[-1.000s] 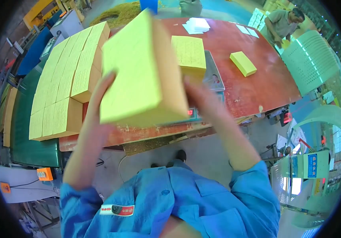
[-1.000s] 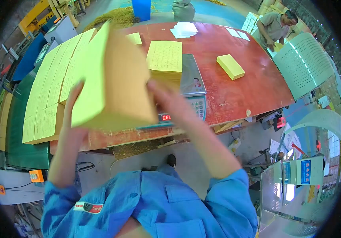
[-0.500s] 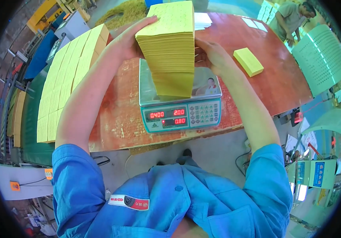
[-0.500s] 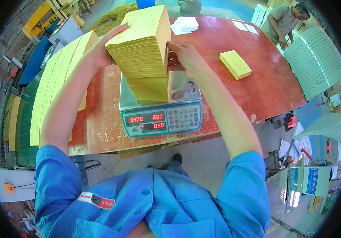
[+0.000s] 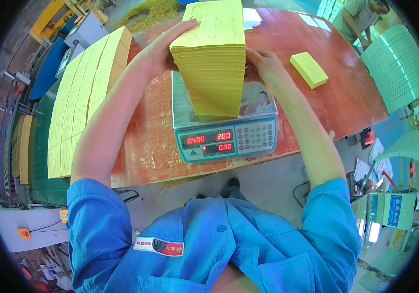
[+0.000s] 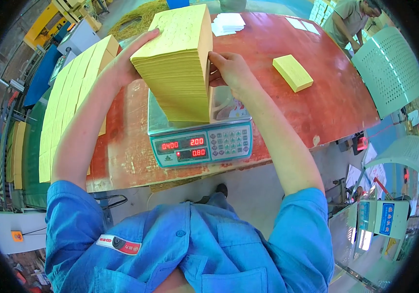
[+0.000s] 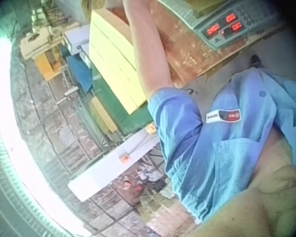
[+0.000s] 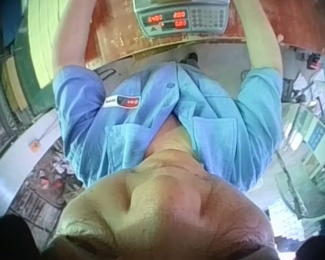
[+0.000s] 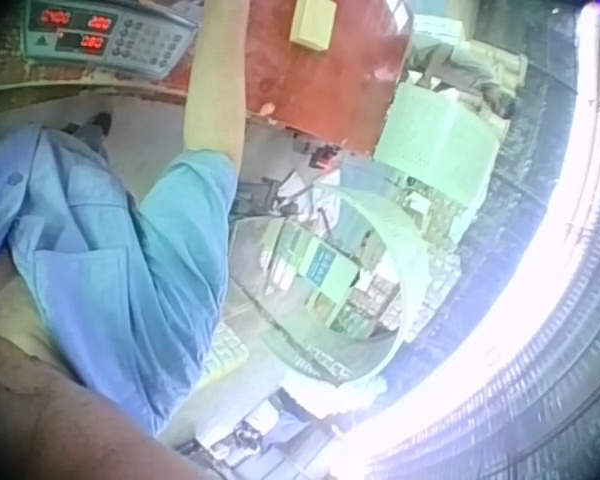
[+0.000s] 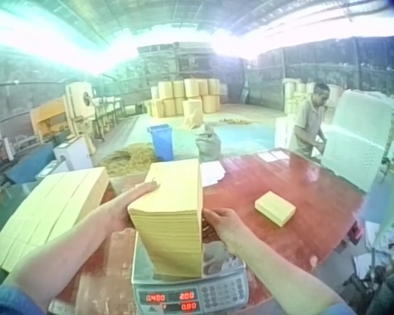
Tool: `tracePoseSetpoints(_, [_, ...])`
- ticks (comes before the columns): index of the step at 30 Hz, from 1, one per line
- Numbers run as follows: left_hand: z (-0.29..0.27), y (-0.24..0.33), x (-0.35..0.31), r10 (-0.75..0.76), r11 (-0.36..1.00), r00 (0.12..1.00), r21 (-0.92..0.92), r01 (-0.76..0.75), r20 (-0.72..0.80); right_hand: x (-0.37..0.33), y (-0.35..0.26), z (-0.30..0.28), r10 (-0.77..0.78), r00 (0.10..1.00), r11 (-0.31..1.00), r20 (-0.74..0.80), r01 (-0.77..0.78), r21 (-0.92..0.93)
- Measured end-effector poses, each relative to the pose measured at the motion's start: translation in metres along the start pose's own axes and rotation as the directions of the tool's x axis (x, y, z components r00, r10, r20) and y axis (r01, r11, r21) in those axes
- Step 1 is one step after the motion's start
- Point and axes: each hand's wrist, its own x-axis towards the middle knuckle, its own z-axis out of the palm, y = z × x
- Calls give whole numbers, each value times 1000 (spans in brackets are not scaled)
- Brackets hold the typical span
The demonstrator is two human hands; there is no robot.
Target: The recorder is weighing stacks of yellow paper or sponge-like material on a digital scale in a factory setting.
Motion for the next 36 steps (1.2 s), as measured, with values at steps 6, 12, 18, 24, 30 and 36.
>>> tracePoseSetpoints(6, [-7, -26, 3, 198, 913, 979, -373, -167, 49, -1, 31, -14, -218, 963, 942, -156, 165, -294])
tracePoseSetpoints(12, [44, -98, 5, 255, 837, 942, -439, -327, -217, 25, 60, 32, -115, 960, 951, -257, 181, 251])
tracePoseSetpoints(18, [52, -91, 11, 169, 774, 929, -540, -331, -328, 66, 51, 32, -209, 977, 955, 34, 197, 220])
tracePoseSetpoints(24, [-45, -177, -31, 287, 907, 704, -53, -419, -649, 58, 82, -57, -259, 958, 965, -119, 262, 2])
tracePoseSetpoints(30, [-88, -332, -199, 487, 296, 626, 789, 538, -609, -26, 188, -237, -489, 860, 393, -143, 71, -917])
tracePoseSetpoints(36, [-69, -349, -222, 357, 250, 666, 754, 608, -655, -51, 197, -239, -477, 876, 5, 75, 88, -996])
